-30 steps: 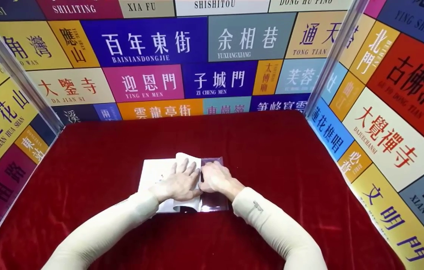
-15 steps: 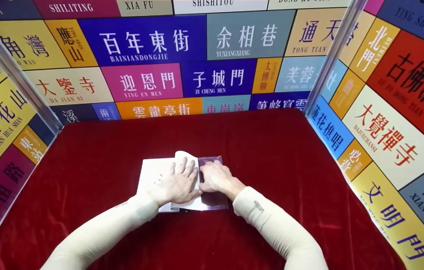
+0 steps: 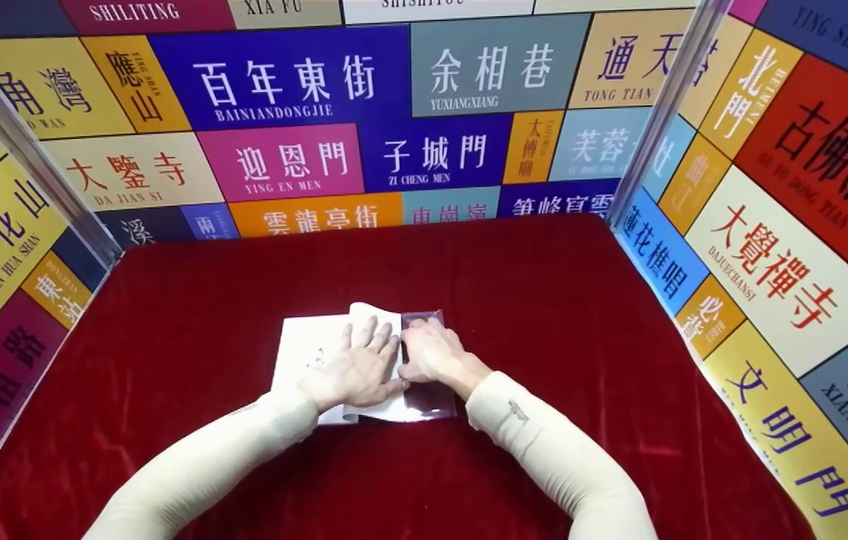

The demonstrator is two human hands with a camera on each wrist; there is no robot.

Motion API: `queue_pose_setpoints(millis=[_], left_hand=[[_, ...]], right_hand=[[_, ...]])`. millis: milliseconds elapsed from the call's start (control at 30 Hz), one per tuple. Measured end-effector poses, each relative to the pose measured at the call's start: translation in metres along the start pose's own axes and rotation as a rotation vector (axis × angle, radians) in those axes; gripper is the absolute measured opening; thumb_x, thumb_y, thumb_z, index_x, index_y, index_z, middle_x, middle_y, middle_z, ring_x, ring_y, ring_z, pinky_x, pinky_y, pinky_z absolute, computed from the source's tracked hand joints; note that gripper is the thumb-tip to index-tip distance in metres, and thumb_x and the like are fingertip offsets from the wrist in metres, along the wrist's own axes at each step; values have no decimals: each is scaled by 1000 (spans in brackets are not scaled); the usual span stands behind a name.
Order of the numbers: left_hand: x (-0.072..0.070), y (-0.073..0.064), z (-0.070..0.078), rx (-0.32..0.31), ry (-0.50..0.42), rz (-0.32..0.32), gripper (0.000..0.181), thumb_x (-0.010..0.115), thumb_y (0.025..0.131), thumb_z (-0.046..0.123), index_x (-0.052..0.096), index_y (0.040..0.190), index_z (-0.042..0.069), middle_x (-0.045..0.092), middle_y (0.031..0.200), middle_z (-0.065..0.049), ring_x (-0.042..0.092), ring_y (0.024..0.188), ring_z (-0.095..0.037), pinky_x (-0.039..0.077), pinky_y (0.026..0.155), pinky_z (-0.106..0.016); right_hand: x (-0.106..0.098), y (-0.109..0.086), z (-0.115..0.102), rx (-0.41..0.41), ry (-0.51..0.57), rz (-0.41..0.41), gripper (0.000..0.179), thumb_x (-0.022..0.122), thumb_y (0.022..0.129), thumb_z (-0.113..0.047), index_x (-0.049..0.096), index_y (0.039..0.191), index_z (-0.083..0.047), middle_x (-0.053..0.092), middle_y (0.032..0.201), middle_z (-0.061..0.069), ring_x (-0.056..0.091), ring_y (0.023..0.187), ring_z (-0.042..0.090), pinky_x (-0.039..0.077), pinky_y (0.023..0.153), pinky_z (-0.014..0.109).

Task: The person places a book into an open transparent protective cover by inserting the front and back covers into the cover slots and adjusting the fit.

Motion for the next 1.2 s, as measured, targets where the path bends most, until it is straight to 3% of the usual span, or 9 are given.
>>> queue_pose_setpoints(millis=[200, 300, 433, 633, 800, 1000, 1200], left_hand=[[-2, 1, 4, -50, -3, 51, 100, 47, 108, 76, 28, 178, 7, 24, 189, -14, 13, 179, -36, 17, 142, -68], [-1, 2, 7, -61, 11, 62, 101, 49, 108, 73, 26, 178, 5, 21, 189, -17, 12, 179, -37, 19, 142, -69], [-5, 5, 8, -52, -39, 63, 100, 54, 107, 66, 23, 178, 3, 15, 189, -21, 10, 179, -36, 17, 143, -67], [-13, -4, -8, -2, -234, 70, 97, 57, 108, 58, 23, 177, 0, 10, 189, -25, 6, 179, -41, 18, 144, -60], [-15, -23, -32, 25, -325, 90, 90, 53, 113, 53, 21, 176, -4, 8, 188, -27, 9, 177, -48, 27, 142, -58], [-15, -37, -41, 87, -353, 87, 85, 44, 117, 47, 17, 176, -7, 6, 187, -30, 15, 175, -51, 33, 140, -59], [-14, -38, -42, 184, -448, 64, 82, 47, 114, 32, 14, 174, -12, 0, 185, -37, 13, 173, -55, 26, 142, -60]], right_hand=[[1, 1, 1, 13, 31, -3, 59, 78, 89, -31, 74, 142, -6, 64, 161, 19, 57, 151, 46, 58, 113, 70], [0, -2, -1, 24, 39, 5, 55, 77, 87, -31, 76, 135, -5, 67, 157, 20, 60, 145, 48, 60, 107, 72], [0, -3, 3, 46, 4, 19, 47, 75, 87, -35, 78, 126, -9, 71, 149, 17, 65, 135, 49, 62, 98, 71], [0, -4, 6, 116, 26, -39, 61, 73, 94, -46, 74, 144, -12, 63, 163, 17, 58, 148, 47, 57, 110, 71], [-2, -6, 11, 130, 39, -31, 67, 75, 94, -51, 73, 146, -10, 62, 163, 19, 58, 148, 46, 56, 114, 68], [-10, -8, 26, 171, 58, 34, 64, 81, 92, -49, 75, 138, -5, 72, 142, 21, 70, 129, 42, 61, 105, 62], [-14, -9, 40, 225, 118, 70, 64, 86, 89, -45, 73, 136, -5, 74, 123, 18, 72, 114, 38, 63, 97, 59]])
Point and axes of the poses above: each hand's wrist, its own y-axis towards the middle knuckle, its own x-axis out of the palm, z = x × y, the point moved 8 cm from there along y, towards the middle knuckle
